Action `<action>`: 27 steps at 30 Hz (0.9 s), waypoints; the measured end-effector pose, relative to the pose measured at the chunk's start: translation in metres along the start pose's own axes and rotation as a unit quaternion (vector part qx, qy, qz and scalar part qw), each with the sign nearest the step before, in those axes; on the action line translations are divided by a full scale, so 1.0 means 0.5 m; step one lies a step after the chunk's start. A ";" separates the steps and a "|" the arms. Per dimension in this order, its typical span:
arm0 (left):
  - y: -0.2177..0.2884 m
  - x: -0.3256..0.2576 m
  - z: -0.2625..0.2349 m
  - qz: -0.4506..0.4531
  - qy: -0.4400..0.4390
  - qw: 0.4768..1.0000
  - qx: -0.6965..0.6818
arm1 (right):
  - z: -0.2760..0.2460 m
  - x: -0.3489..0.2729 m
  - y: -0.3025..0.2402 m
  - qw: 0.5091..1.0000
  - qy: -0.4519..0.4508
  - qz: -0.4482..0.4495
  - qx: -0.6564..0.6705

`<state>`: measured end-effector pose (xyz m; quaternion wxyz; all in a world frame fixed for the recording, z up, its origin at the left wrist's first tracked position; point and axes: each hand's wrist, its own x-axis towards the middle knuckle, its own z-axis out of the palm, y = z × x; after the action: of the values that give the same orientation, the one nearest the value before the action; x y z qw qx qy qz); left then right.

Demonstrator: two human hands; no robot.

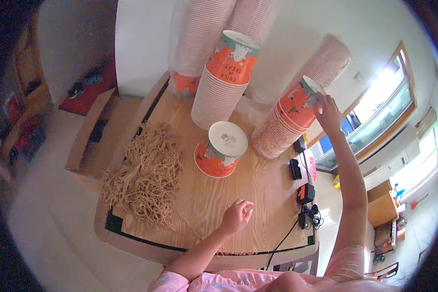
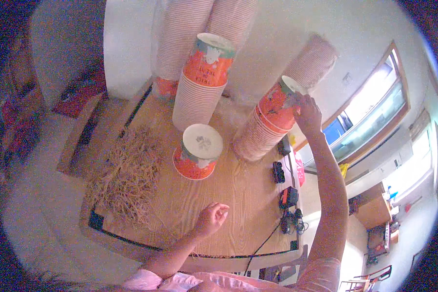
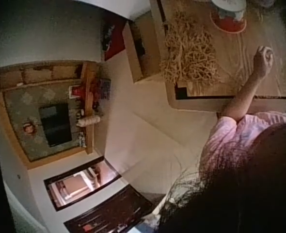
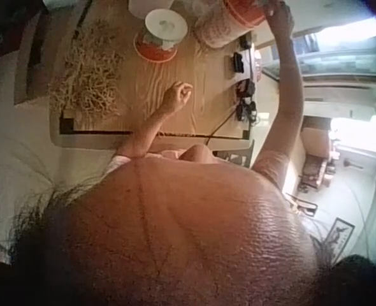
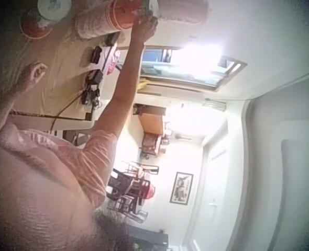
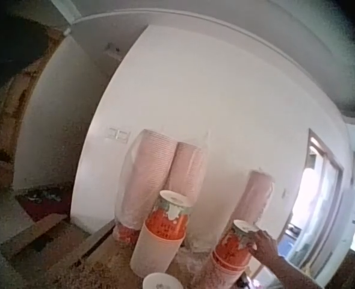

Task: Thread a string through a pre-cut hole in a paper cup and tie it.

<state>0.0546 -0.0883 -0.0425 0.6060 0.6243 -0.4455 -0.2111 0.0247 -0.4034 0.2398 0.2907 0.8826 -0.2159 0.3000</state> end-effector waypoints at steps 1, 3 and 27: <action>-0.001 0.000 0.001 0.000 -0.001 1.000 -0.001 | 0.003 -0.003 0.001 1.000 -0.001 -0.006 -0.005; -0.003 -0.001 0.003 0.005 -0.003 1.000 0.002 | 0.007 -0.008 -0.002 1.000 -0.004 -0.011 -0.011; 0.028 0.063 -0.109 0.003 0.154 0.988 -0.022 | -0.013 -0.102 -0.140 0.967 0.095 0.109 0.212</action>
<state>0.1102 -0.0810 -0.0111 0.6820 0.6343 -0.3438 -0.1201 0.0239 -0.3372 0.1839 0.0819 0.8625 -0.2140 0.4513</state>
